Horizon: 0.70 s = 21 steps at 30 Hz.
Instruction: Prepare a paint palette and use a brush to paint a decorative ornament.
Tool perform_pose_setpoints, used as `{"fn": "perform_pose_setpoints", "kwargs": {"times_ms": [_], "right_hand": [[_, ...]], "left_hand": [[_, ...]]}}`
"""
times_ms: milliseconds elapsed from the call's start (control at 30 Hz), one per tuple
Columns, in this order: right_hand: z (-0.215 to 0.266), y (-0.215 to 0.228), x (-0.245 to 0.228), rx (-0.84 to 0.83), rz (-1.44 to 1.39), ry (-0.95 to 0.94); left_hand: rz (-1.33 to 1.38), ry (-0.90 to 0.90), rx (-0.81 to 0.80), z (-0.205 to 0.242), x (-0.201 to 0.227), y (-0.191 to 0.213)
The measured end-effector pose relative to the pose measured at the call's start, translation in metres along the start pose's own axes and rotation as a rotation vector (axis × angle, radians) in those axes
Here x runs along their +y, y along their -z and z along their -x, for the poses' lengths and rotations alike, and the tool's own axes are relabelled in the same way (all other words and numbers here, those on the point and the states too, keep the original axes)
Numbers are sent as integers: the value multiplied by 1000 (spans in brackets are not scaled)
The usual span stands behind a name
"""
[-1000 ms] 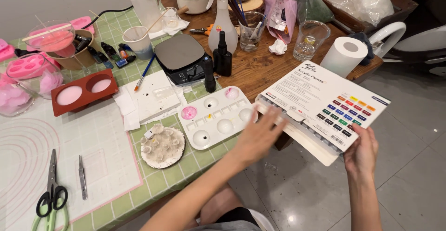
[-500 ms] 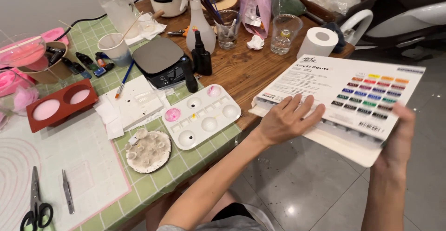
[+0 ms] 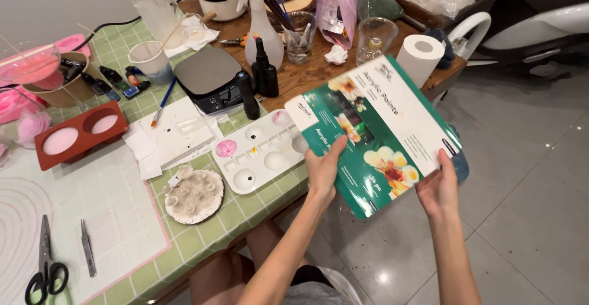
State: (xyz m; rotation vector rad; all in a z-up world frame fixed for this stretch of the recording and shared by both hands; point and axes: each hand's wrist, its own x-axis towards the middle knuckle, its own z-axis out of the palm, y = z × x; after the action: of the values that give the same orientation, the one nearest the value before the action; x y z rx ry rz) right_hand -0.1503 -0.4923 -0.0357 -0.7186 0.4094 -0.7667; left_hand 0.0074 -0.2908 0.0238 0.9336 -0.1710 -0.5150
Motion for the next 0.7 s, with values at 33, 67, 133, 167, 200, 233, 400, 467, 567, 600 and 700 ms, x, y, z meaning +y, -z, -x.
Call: {"fn": "perform_pose_setpoints", "kwargs": {"times_ms": [33,67,133,167,200,233,400,467,567,600,700], "right_hand": [[-2,4,4,-1,0,5],[-4,8,9,88,13,51],[-12,17,15,170,26,102],[-13,25,19,168,11,106],[-13,33,23,166,-4,111],[-11,34,22,171,-2,108],[-1,26,20,149,-16,39],[4,19,15,150,-8,38],[11,13,1,126,-35,24],[13,11,-5,97,-67,8],[2,26,-20,124,-174,-115]], "left_hand": [[2,-1,-5,-1,-6,-1],[-65,6,39,-3,-11,-2],[-129,7,80,-10,-20,-3],[-57,45,52,-11,-27,-1],[14,83,25,-13,-34,1],[14,88,28,-18,-34,6],[170,289,-264,-28,-22,5],[123,261,-317,-22,-3,-5],[130,235,-362,-32,-6,-4],[185,235,-350,-37,-12,-1],[256,227,-412,-37,-17,6]]}}
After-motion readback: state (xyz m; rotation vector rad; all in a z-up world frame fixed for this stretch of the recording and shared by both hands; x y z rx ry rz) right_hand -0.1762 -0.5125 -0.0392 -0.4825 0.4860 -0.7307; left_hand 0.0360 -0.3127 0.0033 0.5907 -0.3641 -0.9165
